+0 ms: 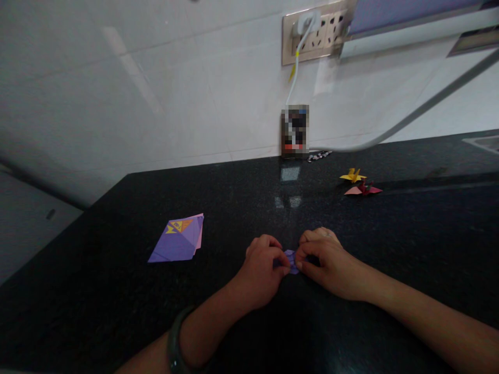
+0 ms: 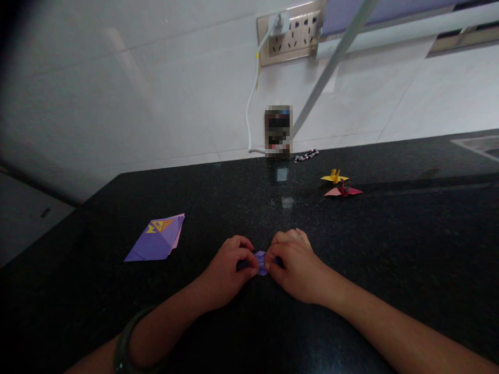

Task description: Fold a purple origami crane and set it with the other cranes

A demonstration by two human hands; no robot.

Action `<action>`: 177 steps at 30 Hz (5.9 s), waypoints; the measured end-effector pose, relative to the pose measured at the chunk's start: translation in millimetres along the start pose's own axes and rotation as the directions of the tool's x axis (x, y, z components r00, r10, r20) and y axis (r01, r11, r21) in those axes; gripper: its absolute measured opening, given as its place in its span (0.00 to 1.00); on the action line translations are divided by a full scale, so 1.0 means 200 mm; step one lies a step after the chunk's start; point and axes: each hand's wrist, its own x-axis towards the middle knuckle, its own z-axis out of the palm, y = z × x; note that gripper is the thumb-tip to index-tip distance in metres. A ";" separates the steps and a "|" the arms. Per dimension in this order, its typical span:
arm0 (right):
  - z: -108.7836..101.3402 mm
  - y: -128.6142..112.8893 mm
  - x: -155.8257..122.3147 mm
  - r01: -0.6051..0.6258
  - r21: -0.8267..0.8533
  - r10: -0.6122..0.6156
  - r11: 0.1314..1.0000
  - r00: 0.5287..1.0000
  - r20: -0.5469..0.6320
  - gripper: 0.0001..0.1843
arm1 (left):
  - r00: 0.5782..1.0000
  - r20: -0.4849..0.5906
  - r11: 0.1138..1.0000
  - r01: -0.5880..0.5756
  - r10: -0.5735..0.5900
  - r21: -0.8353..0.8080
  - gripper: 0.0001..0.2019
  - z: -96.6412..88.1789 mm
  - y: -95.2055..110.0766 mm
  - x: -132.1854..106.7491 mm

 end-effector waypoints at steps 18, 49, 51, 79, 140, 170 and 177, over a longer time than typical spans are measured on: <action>0.02 0.01 0.00 -0.005 -0.001 0.005 1.000 1.000 0.019 0.06 | 0.999 0.037 0.997 -0.042 0.040 0.058 0.07 -0.01 -0.01 0.00; 0.03 -0.02 -0.01 -0.056 0.027 0.056 0.998 0.998 -0.015 0.07 | 0.995 0.005 0.982 -0.104 0.104 0.155 0.07 0.02 -0.01 -0.02; 0.03 -0.02 -0.01 -0.041 0.035 0.041 0.999 0.999 -0.008 0.08 | 0.995 0.016 0.984 -0.103 0.102 0.142 0.07 0.02 -0.01 -0.02; 0.08 -0.15 -0.07 -0.149 -0.126 0.135 0.981 0.985 -0.110 0.09 | 0.996 0.021 0.990 -0.092 0.091 0.107 0.09 -0.01 0.00 -0.01; 0.06 -0.08 -0.03 -0.181 -0.084 0.174 0.980 0.981 -0.085 0.10 | 0.996 0.001 0.988 -0.087 0.088 0.124 0.08 0.02 0.02 -0.03; 0.05 -0.04 -0.04 -0.159 -0.095 0.153 0.983 0.986 -0.061 0.03 | 0.993 -0.018 0.972 -0.111 0.117 0.207 0.08 0.02 0.02 -0.05; 0.06 -0.04 -0.04 -0.160 -0.090 0.154 0.983 0.986 -0.066 0.03 | 0.947 0.200 0.839 -0.318 0.253 0.443 0.20 -0.02 0.06 -0.13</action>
